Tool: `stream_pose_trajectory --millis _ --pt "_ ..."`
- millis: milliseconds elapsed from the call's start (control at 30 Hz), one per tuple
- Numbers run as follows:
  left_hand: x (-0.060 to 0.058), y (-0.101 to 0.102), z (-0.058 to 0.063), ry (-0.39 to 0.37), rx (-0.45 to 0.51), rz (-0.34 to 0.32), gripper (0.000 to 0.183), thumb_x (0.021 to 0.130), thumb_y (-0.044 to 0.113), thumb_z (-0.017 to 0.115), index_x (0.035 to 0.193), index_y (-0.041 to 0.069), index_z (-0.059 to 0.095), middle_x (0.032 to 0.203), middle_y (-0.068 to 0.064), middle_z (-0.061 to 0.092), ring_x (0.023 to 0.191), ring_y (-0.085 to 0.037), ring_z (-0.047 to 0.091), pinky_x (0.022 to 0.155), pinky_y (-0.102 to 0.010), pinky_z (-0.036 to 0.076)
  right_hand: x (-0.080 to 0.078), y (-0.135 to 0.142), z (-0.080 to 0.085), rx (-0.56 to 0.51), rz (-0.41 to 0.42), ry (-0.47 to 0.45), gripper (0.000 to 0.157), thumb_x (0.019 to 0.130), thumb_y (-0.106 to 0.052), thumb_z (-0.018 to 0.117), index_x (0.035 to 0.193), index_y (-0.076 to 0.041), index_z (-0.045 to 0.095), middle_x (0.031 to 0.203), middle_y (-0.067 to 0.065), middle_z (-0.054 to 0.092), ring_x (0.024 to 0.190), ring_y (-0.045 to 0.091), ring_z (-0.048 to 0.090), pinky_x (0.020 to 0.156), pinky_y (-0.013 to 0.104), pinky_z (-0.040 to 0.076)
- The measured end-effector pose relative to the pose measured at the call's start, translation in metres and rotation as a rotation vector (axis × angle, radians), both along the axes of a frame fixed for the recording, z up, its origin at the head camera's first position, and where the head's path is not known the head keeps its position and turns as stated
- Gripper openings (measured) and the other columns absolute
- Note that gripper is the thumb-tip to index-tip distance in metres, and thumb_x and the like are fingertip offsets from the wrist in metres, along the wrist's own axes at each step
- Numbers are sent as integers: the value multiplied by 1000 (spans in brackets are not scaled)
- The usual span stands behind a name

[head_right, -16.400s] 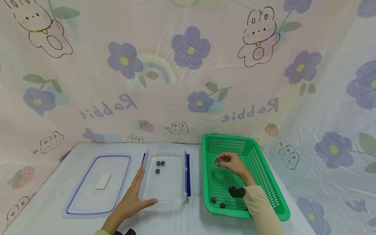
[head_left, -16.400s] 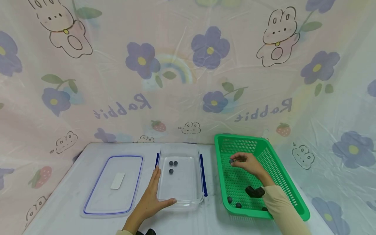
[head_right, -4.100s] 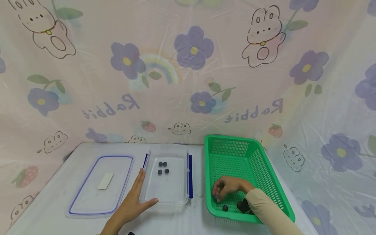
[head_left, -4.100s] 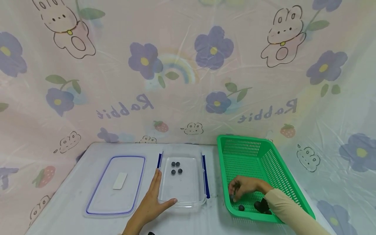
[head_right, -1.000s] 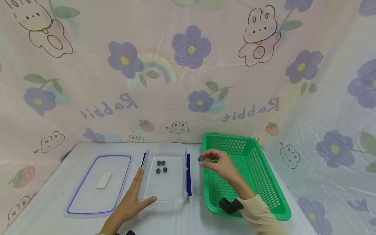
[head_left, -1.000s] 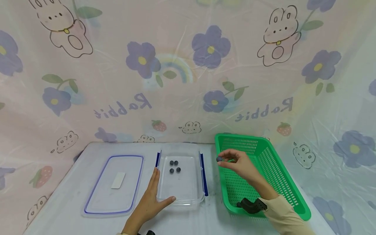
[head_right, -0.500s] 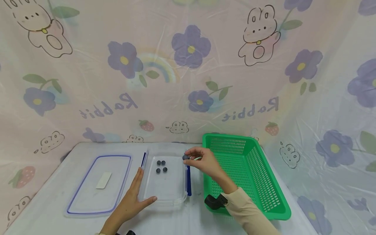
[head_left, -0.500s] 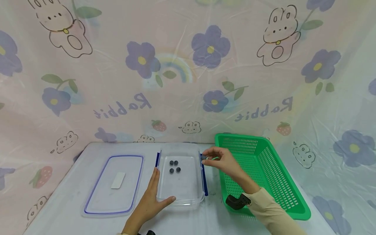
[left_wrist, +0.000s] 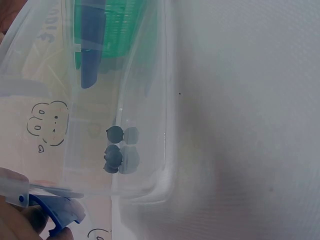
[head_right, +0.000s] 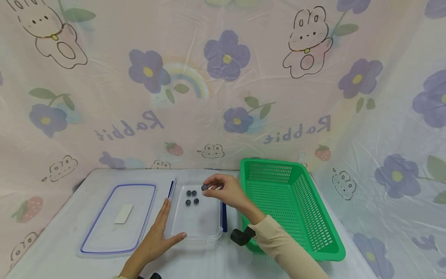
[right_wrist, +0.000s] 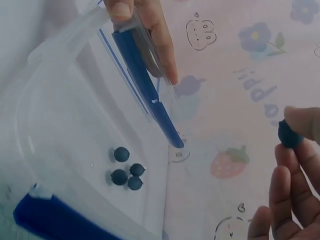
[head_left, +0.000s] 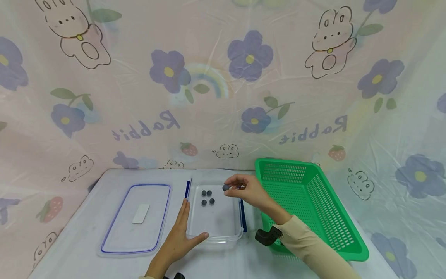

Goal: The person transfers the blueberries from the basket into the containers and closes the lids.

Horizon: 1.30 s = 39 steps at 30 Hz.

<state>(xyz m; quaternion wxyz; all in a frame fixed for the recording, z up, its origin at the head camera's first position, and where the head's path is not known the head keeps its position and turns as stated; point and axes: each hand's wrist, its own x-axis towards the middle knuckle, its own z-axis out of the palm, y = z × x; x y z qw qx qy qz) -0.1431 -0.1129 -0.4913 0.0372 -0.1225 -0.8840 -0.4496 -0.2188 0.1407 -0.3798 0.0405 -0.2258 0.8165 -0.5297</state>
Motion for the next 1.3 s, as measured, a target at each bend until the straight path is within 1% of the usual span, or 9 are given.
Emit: stream_pose_trajectory --millis 133,267,500,633,733,900,1033,1200,1300 --pt "0 0 0 2 4 0 114 79 51 76 156 5 5 162 -5 -6 145 -36 6 109 -60 20 -2 -9 0 4 15 20 25 81 -19 79 102 -9 70 91 2 66 83 22 59 69 35 51" --pt "1 0 -1 9 12 2 114 79 51 77 156 5 7 162 -6 -4 144 -36 7 108 -61 21 -3 -17 -1 6 31 22 25 79 -19 81 100 -9 70 92 1 66 85 21 59 74 36 52" --pt "1 1 -1 2 14 -2 114 79 50 77 156 6 6 162 -5 -5 145 -35 7 108 -61 21 -5 -28 -3 4 27 -14 26 78 -18 82 100 -10 69 95 0 66 87 21 59 75 36 51" --pt "0 0 0 -1 10 -7 114 79 50 77 156 6 5 162 -4 -7 145 -35 6 108 -61 20 -10 -34 -8 -3 38 -26 26 79 -17 81 101 -10 69 97 -1 66 87 21 59 75 35 51" --pt "0 0 0 -3 10 -10 114 79 50 77 156 6 5 161 -3 -7 145 -34 5 109 -61 20 -14 -40 -11 -8 41 -36 27 78 -15 81 101 -8 69 96 1 67 86 21 59 75 34 50" --pt "0 0 -1 -3 12 -11 113 80 49 76 156 6 5 161 -5 -7 145 -35 6 109 -61 20 -20 -51 -17 -12 30 -53 27 79 -10 80 102 -2 69 95 5 67 83 18 58 72 31 49" --pt "1 1 -1 -5 12 -12 113 80 50 76 156 5 5 161 -5 -7 144 -36 7 108 -61 21 -24 -57 -27 -6 30 -82 26 79 -13 81 102 -6 70 95 2 67 83 16 59 71 30 50" --pt "1 0 0 8 12 -19 112 80 49 76 156 6 5 161 -7 -6 144 -36 7 108 -61 21 -29 -64 -37 8 30 -115 25 78 -14 82 100 -8 71 91 0 68 80 15 60 70 28 50" --pt "1 0 -1 18 12 -21 112 80 51 75 156 7 5 161 -7 -6 144 -36 7 108 -60 21 -32 -68 -42 9 42 -131 24 78 -12 82 99 -6 72 88 -1 68 79 14 61 69 27 51"
